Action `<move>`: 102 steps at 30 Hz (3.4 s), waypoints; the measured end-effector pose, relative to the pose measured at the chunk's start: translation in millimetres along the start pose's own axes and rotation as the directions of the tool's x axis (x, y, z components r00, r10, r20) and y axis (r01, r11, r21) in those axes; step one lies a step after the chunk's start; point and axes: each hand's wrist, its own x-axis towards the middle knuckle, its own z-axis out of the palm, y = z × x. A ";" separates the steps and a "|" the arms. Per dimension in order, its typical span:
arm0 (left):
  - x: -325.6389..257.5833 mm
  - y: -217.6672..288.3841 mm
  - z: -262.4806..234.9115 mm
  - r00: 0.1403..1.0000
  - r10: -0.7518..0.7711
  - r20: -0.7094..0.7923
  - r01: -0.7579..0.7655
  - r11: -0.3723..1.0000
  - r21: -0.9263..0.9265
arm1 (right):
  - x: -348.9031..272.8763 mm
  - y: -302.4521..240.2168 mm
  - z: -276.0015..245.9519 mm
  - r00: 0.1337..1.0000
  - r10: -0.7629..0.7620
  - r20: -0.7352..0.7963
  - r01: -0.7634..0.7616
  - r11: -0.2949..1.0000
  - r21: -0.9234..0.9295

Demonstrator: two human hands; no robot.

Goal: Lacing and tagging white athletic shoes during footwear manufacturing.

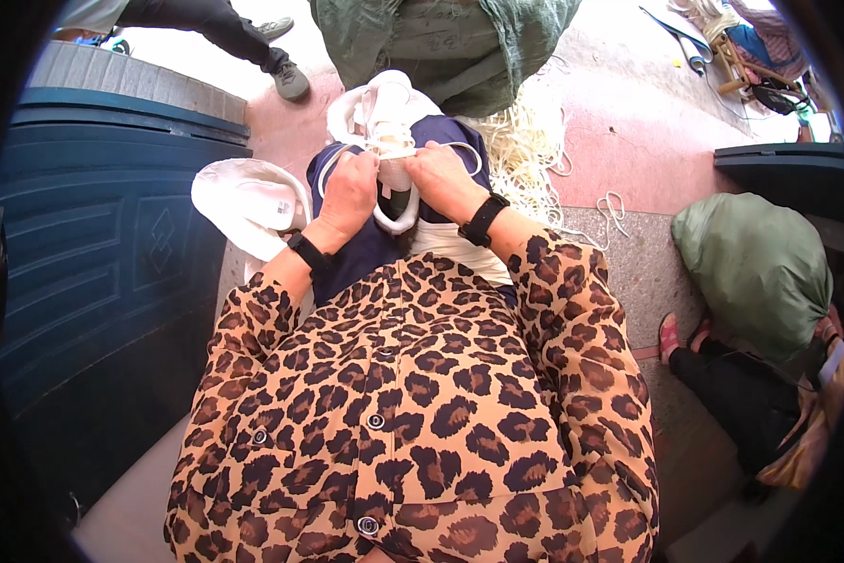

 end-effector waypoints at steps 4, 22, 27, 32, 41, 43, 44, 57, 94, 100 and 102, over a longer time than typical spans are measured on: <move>0.7 1.0 -6.7 0.956 -0.291 0.024 0.290 0.936 -0.200 | 0.3 0.1 -1.6 0.998 0.017 0.056 -0.015 0.999 -0.041; 17.2 20.5 -21.3 0.981 0.106 0.162 -0.162 0.908 0.385 | -2.2 -3.1 -2.5 0.996 0.066 0.051 -0.065 0.997 -0.038; 23.6 14.8 -12.8 0.924 0.320 0.207 -0.363 0.905 0.223 | -9.7 -6.6 -7.8 0.994 0.088 -0.072 -0.086 0.996 0.025; 42.2 21.5 -25.2 0.992 -0.123 0.024 0.122 0.908 -0.402 | -3.3 0.2 -4.4 0.907 0.356 -0.227 -0.209 0.845 0.493; 69.8 1.9 -44.2 0.858 -0.421 0.296 0.506 0.584 -0.635 | 35.9 0.2 -38.0 0.882 0.453 -0.127 -0.272 0.711 0.648; 64.0 -16.4 -54.8 0.968 -0.235 -0.085 0.200 0.932 -0.303 | 31.0 5.1 -37.7 0.817 0.503 -0.284 -0.258 0.757 0.600; 52.4 -47.6 -59.7 0.970 -0.192 -0.151 0.159 0.966 -0.205 | 24.8 11.1 -34.3 0.818 0.488 -0.306 -0.229 0.763 0.604; -127.4 -141.4 -105.3 0.361 -0.932 -0.014 0.851 0.336 -0.403 | 7.6 -19.8 -20.8 0.911 0.411 -0.036 -0.332 0.781 0.528; -81.8 -15.6 -146.6 0.596 -0.767 -0.240 0.605 0.625 -0.493 | 10.6 -23.6 -23.5 0.950 0.311 -0.041 -0.269 0.876 0.399; -72.2 -20.9 -139.5 0.589 -0.772 -0.238 0.618 0.620 -0.483 | 47.7 -96.1 -27.4 0.978 -0.184 -0.102 0.208 0.921 0.330; -62.8 -9.1 -142.9 0.608 -0.770 -0.193 0.641 0.620 -0.453 | 56.2 -135.8 -14.5 0.958 -0.282 -0.050 0.276 0.865 0.420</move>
